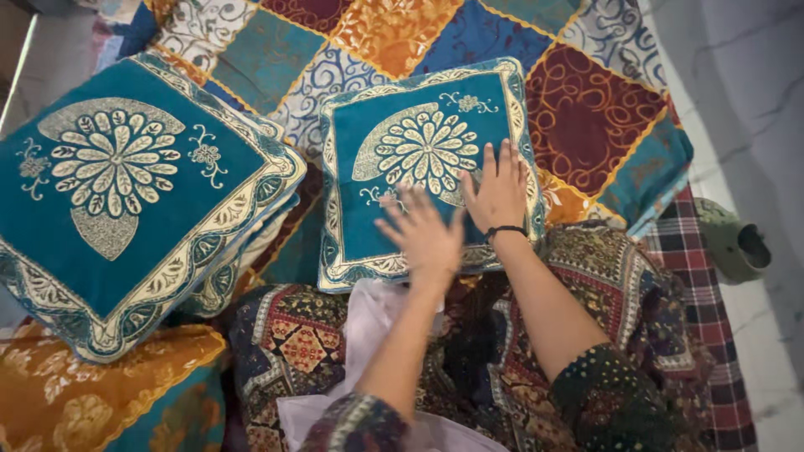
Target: The person smooths teal cushions on a bed, folds and stacks colored fabrics, and places a white pillowcase onto a pillow.
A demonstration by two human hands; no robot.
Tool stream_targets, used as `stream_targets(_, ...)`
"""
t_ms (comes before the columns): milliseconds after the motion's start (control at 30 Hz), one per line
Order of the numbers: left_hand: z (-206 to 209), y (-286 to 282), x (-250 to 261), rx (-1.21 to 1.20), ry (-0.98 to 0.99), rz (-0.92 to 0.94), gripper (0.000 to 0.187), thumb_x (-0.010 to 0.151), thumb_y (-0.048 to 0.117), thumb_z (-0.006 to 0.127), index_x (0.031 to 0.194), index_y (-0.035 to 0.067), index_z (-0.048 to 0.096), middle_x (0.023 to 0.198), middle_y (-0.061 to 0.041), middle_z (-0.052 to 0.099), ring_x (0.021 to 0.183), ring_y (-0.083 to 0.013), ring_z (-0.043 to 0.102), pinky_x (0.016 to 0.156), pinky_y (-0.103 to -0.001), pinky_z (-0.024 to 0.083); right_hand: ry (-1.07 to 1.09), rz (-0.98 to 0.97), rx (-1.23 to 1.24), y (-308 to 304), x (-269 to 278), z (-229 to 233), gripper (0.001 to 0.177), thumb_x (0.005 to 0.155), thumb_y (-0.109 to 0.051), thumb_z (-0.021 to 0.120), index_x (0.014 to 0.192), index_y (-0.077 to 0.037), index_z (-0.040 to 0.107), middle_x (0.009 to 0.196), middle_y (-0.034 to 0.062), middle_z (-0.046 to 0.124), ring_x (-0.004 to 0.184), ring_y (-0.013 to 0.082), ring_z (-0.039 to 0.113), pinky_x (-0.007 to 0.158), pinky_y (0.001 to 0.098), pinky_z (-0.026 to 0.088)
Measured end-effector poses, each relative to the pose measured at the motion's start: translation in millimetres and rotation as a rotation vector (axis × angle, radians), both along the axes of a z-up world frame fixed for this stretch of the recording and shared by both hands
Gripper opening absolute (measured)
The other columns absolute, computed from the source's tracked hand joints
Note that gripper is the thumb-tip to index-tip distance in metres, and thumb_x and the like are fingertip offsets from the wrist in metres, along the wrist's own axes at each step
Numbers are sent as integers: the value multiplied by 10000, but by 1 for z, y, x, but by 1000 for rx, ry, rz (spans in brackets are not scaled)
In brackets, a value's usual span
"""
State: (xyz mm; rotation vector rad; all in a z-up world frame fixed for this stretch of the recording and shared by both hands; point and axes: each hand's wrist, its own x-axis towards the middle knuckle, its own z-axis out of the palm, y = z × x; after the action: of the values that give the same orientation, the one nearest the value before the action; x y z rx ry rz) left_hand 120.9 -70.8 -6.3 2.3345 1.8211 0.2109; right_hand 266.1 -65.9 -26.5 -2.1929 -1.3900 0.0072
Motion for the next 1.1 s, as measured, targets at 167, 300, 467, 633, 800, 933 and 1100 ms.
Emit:
stream_targets(167,-13,13,25,230,-7,-140,739,1019,503,393,1605,64,291,1721,-105,170,1580,-390,78,1186,-724,-1,23,82,36,-5,12,-3,754,1000,-479,593,1538,20,422,1619,300,314,1512,433,270,1231,528,196)
stream_targets(300,-11,49,16,325,-92,-288,691,1015,529,437,1618,206,344,1720,-80,215,1593,-326,146,1229,-697,46,43,75,39,-1,14,-7,693,1000,-444,595,1533,-24,454,1628,259,339,1513,418,291,1238,516,213)
stream_targets(467,4,91,10,261,-96,-342,679,994,600,456,1589,283,368,1677,-66,251,1558,-322,188,1222,-677,68,97,13,29,0,6,4,591,1043,-415,576,1518,-73,500,1636,208,371,1518,395,313,1235,513,229)
stream_targets(633,-10,157,-17,284,-65,-166,645,1049,620,425,1596,282,371,1716,-52,242,1585,-303,200,1272,-638,87,-49,32,87,-4,-4,29,579,1017,-400,636,1467,-44,555,1576,204,428,1461,402,394,1195,520,297)
stream_targets(800,-3,247,-32,-130,-257,123,625,1047,598,321,1584,281,365,1705,-8,227,1581,-323,163,1217,-698,99,228,-71,-64,11,19,52,417,913,-401,729,1177,-79,705,1220,167,642,1165,357,577,1013,475,450)
stream_targets(933,8,251,7,-66,33,1,746,951,661,432,1572,262,323,1680,-51,205,1541,-400,146,1129,-766,101,485,-86,144,15,46,50,386,964,-410,716,990,-26,736,909,131,711,840,287,696,769,393,529)
stream_targets(1100,-4,150,120,130,19,-382,822,882,680,444,1538,196,338,1641,-138,259,1515,-473,128,1104,-812,90,508,-115,176,20,51,50,381,1018,-389,664,1040,-15,730,834,153,699,745,264,680,695,369,508)
